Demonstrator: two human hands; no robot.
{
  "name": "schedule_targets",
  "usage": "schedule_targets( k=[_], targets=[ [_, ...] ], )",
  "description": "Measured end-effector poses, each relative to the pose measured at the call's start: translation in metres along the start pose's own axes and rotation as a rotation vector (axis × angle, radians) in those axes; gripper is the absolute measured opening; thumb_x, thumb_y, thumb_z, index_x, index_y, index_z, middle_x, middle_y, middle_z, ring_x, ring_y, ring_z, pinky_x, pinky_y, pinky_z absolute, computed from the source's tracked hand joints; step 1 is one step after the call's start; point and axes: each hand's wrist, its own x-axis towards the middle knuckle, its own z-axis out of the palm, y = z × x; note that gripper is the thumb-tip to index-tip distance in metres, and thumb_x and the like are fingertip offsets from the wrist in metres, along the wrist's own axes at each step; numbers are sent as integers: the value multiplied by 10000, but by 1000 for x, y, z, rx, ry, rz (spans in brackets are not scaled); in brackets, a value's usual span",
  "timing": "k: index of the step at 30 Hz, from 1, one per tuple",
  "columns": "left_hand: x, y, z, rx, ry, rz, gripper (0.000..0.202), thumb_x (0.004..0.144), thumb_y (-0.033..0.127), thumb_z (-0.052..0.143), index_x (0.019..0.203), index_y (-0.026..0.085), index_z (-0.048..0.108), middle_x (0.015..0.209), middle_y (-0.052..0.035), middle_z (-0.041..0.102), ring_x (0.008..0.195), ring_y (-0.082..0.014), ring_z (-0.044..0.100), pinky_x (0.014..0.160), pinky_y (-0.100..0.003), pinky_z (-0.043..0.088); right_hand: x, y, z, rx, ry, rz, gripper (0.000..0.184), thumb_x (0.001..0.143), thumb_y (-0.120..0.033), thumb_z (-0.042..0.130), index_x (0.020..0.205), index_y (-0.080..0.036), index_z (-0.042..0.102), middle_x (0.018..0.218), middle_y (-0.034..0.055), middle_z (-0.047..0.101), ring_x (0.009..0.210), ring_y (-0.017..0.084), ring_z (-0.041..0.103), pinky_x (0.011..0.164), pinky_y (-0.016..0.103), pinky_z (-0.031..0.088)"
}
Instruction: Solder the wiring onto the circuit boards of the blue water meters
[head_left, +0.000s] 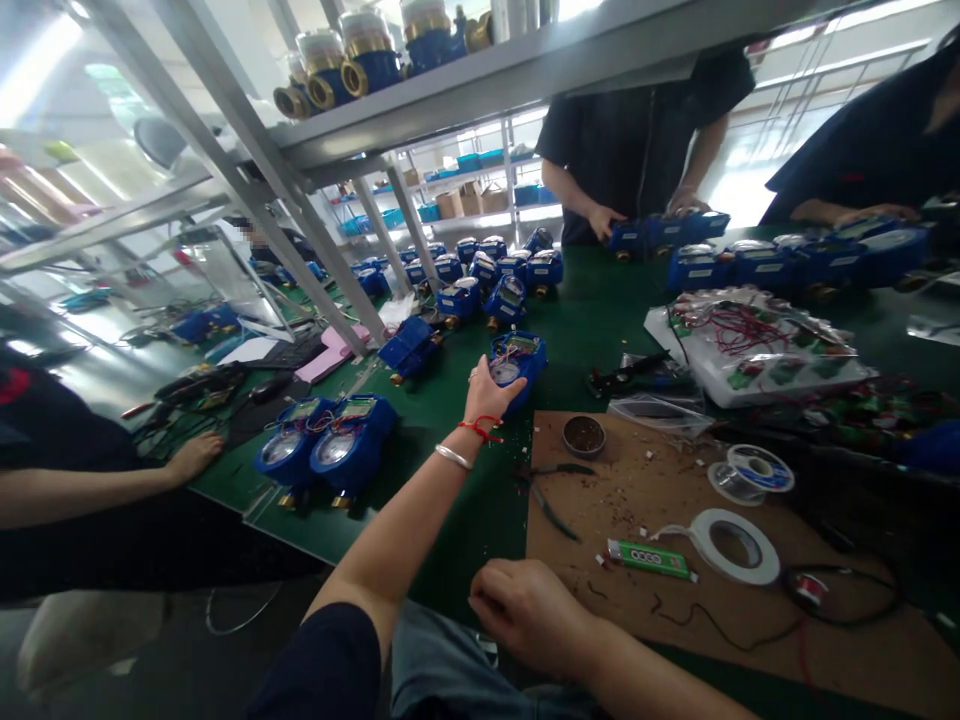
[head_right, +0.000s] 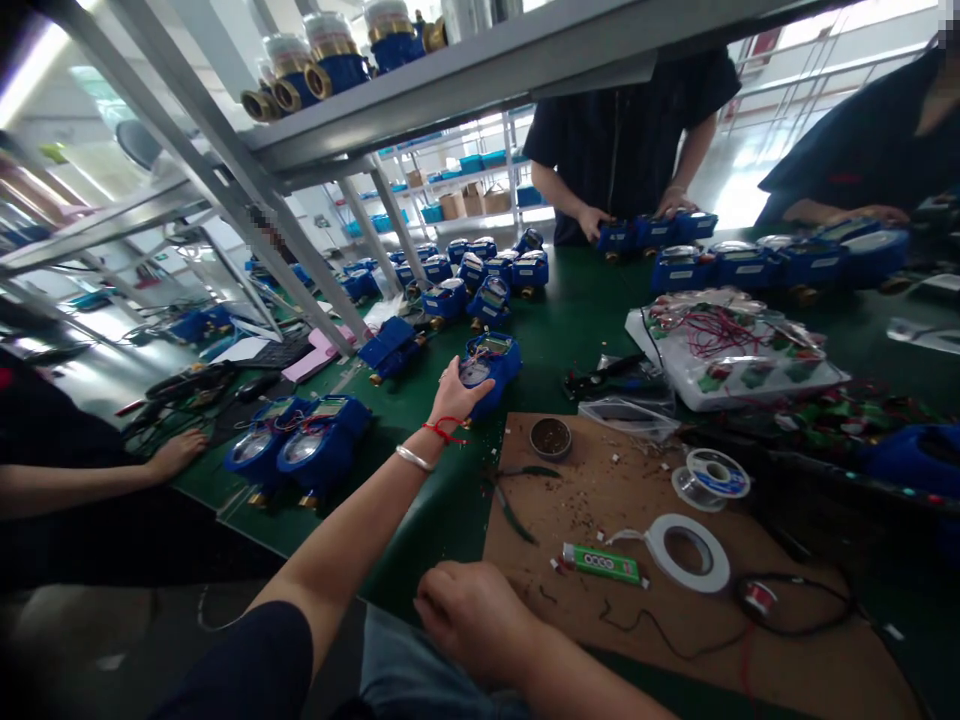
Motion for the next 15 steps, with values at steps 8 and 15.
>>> schedule_targets(
  k=[8,15],
  targets=[
    [-142,-8,-87,244,94,-103,986,770,586,665,1469,50,223,1456,-264,355,1395,-373,296,1151,-523,244,-1,-6,-8,126,110,-67,97,927,-181,486,880,-192,570,775,15,610,687,128,569,622,246,418],
    [-249,17,-115,362,36,-113,867,884,600,488,1481,51,183,1484,-257,327,1414,-361,279,1134,-546,308,0,-2,-12,72,542,81,241,914,-229,542,1154,-214,521,1186,111,562,1138,216,534,987,403,460]
  ],
)
